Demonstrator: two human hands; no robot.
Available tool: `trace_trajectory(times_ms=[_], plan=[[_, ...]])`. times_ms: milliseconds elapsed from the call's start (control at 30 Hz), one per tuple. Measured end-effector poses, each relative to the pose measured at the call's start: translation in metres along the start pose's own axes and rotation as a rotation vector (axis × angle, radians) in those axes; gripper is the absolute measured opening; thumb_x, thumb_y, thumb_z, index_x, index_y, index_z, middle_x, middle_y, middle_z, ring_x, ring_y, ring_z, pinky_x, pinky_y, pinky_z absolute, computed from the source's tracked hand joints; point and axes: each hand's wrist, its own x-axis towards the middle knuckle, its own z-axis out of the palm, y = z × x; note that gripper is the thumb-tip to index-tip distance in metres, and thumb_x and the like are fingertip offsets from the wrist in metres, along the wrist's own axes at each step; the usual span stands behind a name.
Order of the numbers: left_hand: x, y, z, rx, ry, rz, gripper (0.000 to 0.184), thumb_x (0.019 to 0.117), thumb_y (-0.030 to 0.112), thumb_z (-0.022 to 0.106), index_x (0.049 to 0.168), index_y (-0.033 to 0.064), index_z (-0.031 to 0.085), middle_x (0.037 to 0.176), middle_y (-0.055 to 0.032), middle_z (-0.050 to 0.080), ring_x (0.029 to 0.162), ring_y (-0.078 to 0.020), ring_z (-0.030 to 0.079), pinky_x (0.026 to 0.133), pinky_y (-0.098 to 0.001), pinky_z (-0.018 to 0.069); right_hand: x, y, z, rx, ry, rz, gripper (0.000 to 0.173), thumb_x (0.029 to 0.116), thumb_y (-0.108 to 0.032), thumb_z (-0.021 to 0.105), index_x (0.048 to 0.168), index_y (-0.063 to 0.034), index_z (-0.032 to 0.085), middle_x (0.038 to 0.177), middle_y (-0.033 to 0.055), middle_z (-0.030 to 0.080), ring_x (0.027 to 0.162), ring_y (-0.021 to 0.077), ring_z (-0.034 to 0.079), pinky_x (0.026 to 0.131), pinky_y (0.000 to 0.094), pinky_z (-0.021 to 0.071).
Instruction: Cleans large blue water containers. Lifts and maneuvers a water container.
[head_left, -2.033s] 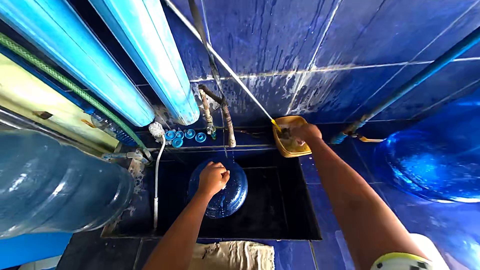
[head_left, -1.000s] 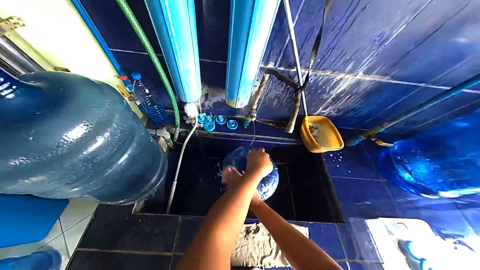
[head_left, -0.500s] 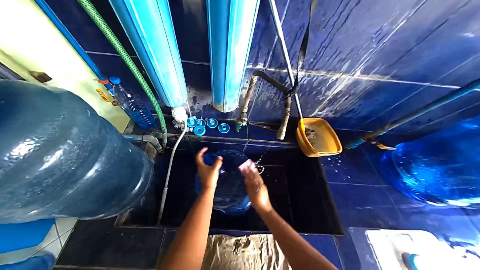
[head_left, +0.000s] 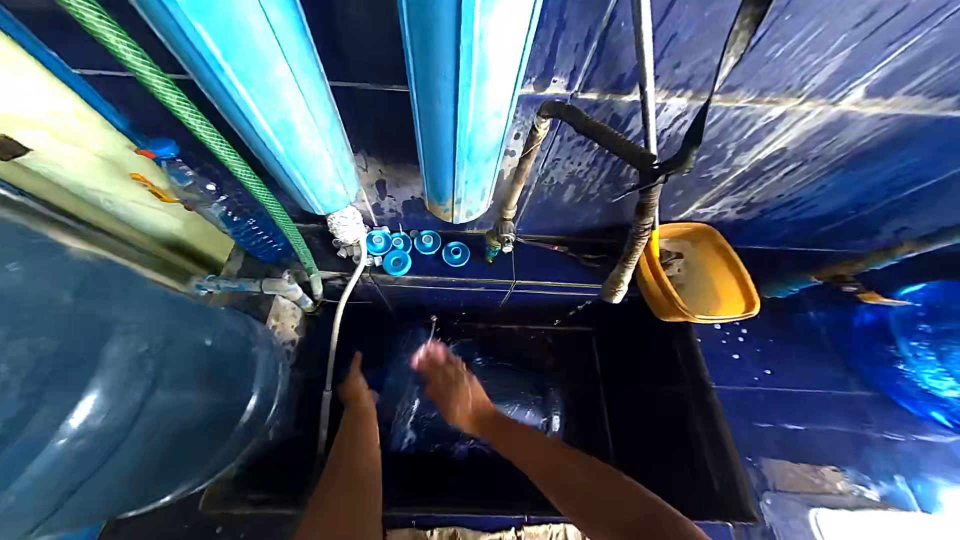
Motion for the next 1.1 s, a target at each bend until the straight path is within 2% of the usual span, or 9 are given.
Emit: trace_trajectory(times_ms=[100, 233, 367, 533, 633, 767, 900, 1033, 1100], plan=[[0.024, -0.012, -0.014, 0.037, 0.026, -0.031, 0.064, 0.0944, 0.031, 0.066, 0.146, -0.0022, 0.046, 0.14, -0.025, 0.054, 0.125, -0.0363, 0.055, 0.097, -0.0589, 0.0485, -0.09, 0.046, -0.004, -0.151, -0.041, -0.118, 0.047, 0.1025, -0.014, 0.055, 0.149, -0.0172, 0.056, 0.159, 0.006, 0.048, 0.152, 0.0334, 0.035, 0.122, 0.0627, 0.0276], [0.024, 0.009, 0.004, -0.171, -0.358, 0.079, 0.018, 0.0955, 0.016, 0.05, 0.107, 0.0055, 0.06, 0.092, -0.0081, 0.069, 0.081, -0.0182, 0.068, 0.066, -0.0367, 0.0575, -0.094, 0.154, -0.064, -0.078, 0.001, 0.549, 0.04, 0.1093, -0.021, 0.043, 0.143, -0.0117, 0.061, 0.145, 0.0145, 0.06, 0.138, 0.0328, 0.052, 0.119, 0.0527, 0.0374], [0.032, -0.004, 0.026, -0.542, -1.18, 0.22, 0.046, 0.0678, 0.022, 0.082, 0.112, 0.0161, 0.071, 0.106, -0.0014, 0.072, 0.105, -0.0187, 0.069, 0.098, -0.0373, 0.0551, 0.023, 0.183, -0.09, 0.025, -0.466, 0.77, 0.042, 0.1087, -0.017, 0.047, 0.143, 0.0063, 0.051, 0.147, 0.0307, 0.051, 0.138, 0.0444, 0.048, 0.115, 0.06, 0.0355], [0.038, -0.044, 0.016, -0.103, -0.389, -0.14, 0.041, 0.1055, 0.03, 0.048, 0.139, 0.0059, 0.05, 0.124, -0.0127, 0.064, 0.108, -0.0213, 0.064, 0.089, -0.0439, 0.0551, 0.113, 0.063, -0.022, 0.164, -0.338, 0.433, 0.047, 0.1116, -0.033, 0.038, 0.154, -0.0155, 0.048, 0.151, 0.0159, 0.053, 0.138, 0.034, 0.053, 0.114, 0.0568, 0.0409], [0.048, -0.061, -0.007, 0.075, -0.055, -0.149, 0.055, 0.1043, 0.034, 0.057, 0.148, 0.0018, 0.046, 0.147, -0.0202, 0.052, 0.131, -0.031, 0.052, 0.104, -0.0556, 0.0451, 0.008, 0.021, 0.016, 0.051, -0.2, 0.011, 0.049, 0.107, -0.014, 0.045, 0.156, -0.0168, 0.046, 0.163, 0.0054, 0.041, 0.154, 0.0255, 0.031, 0.125, 0.0549, 0.0257], [0.06, -0.066, -0.022, 0.153, -0.014, -0.116, 0.052, 0.1027, 0.031, 0.057, 0.143, -0.0015, 0.049, 0.141, -0.022, 0.055, 0.125, -0.0321, 0.055, 0.101, -0.0545, 0.0474, -0.13, 0.109, -0.035, -0.042, -0.261, -0.413, 0.04, 0.1068, -0.014, 0.052, 0.146, -0.0205, 0.058, 0.158, -0.0041, 0.048, 0.151, 0.0172, 0.037, 0.124, 0.0534, 0.0309], [0.059, -0.066, -0.027, 0.121, -0.063, -0.149, 0.045, 0.1023, 0.03, 0.056, 0.138, 0.0029, 0.053, 0.131, -0.0184, 0.06, 0.113, -0.0285, 0.06, 0.092, -0.0529, 0.0512, -0.104, 0.175, -0.095, 0.27, -0.297, 0.03, 0.035, 0.1087, -0.016, 0.045, 0.133, -0.0096, 0.068, 0.148, 0.0067, 0.059, 0.146, 0.0204, 0.044, 0.126, 0.0474, 0.0289], [0.056, -0.068, -0.038, 0.154, -0.099, -0.146, 0.045, 0.1029, 0.032, 0.053, 0.139, 0.0051, 0.052, 0.13, -0.0165, 0.061, 0.111, -0.0252, 0.06, 0.089, -0.0497, 0.0517, -0.077, 0.21, -0.029, 0.815, 0.263, 0.685, 0.042, 0.1115, -0.018, 0.037, 0.144, 0.004, 0.054, 0.149, 0.0165, 0.055, 0.14, 0.0186, 0.05, 0.119, 0.0329, 0.0379], [0.053, -0.068, -0.047, 0.171, -0.1, -0.128, 0.046, 0.1033, 0.032, 0.054, 0.141, 0.0065, 0.053, 0.134, -0.0154, 0.061, 0.115, -0.0256, 0.06, 0.093, -0.0501, 0.0522, -0.118, 0.167, -0.017, 0.626, 0.168, 0.932, 0.045, 0.1121, -0.019, 0.036, 0.15, 0.003, 0.044, 0.152, 0.0202, 0.049, 0.141, 0.0238, 0.048, 0.118, 0.0362, 0.0382]])
